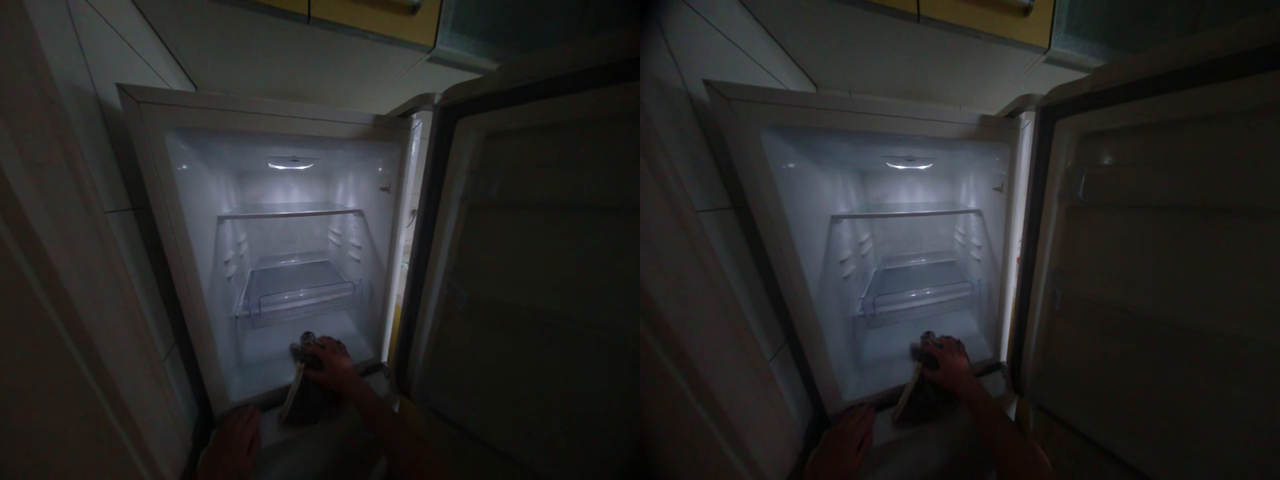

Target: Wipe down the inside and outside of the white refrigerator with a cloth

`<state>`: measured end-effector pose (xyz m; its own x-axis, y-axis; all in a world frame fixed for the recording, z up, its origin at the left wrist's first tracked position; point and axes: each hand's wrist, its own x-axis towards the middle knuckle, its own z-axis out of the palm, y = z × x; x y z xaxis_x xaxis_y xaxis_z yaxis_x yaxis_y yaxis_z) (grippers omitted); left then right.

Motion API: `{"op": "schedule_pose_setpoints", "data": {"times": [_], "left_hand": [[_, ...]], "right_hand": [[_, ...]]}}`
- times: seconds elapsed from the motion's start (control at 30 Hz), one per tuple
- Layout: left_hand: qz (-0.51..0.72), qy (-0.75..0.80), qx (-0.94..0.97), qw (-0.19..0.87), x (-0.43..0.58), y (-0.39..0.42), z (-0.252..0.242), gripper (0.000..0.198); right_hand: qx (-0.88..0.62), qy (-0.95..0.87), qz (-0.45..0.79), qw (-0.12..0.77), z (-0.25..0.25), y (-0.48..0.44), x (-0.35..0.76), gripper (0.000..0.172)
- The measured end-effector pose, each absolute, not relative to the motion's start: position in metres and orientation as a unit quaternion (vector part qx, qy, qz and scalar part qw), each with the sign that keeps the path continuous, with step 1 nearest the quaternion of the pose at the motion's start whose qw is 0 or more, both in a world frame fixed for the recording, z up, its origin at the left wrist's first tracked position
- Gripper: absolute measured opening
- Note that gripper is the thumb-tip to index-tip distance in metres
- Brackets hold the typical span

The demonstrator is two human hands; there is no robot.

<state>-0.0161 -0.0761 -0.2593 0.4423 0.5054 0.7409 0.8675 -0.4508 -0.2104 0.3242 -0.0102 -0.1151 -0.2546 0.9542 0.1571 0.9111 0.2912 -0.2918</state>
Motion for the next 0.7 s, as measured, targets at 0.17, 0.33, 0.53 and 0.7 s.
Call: {"op": "schedule_pose_setpoints", "data": {"times": [0.17, 0.33, 0.53, 0.7], "left_hand": [[-0.3, -0.407, -0.802, 0.317, -0.015, -0.074, -0.259, 0.033], [-0.322, -0.421, -0.792, 0.302, -0.007, -0.078, -0.251, 0.03], [-0.304, -0.446, -0.79, 0.29, -0.004, -0.083, -0.251, 0.029], [-0.308, -0.391, -0.801, 0.333, -0.011, -0.074, -0.251, 0.042]], "right_hand": [[-0.73, -0.667, 0.037, 0.142, -0.094, 0.023, 0.344, 0.056], [-0.741, -0.657, 0.015, 0.137, -0.096, 0.033, 0.276, 0.062], [-0.499, -0.847, 0.063, 0.17, -0.118, 0.004, 0.189, 0.068], [-0.388, -0.902, 0.097, 0.165, -0.118, 0.015, 0.205, 0.07]]}}
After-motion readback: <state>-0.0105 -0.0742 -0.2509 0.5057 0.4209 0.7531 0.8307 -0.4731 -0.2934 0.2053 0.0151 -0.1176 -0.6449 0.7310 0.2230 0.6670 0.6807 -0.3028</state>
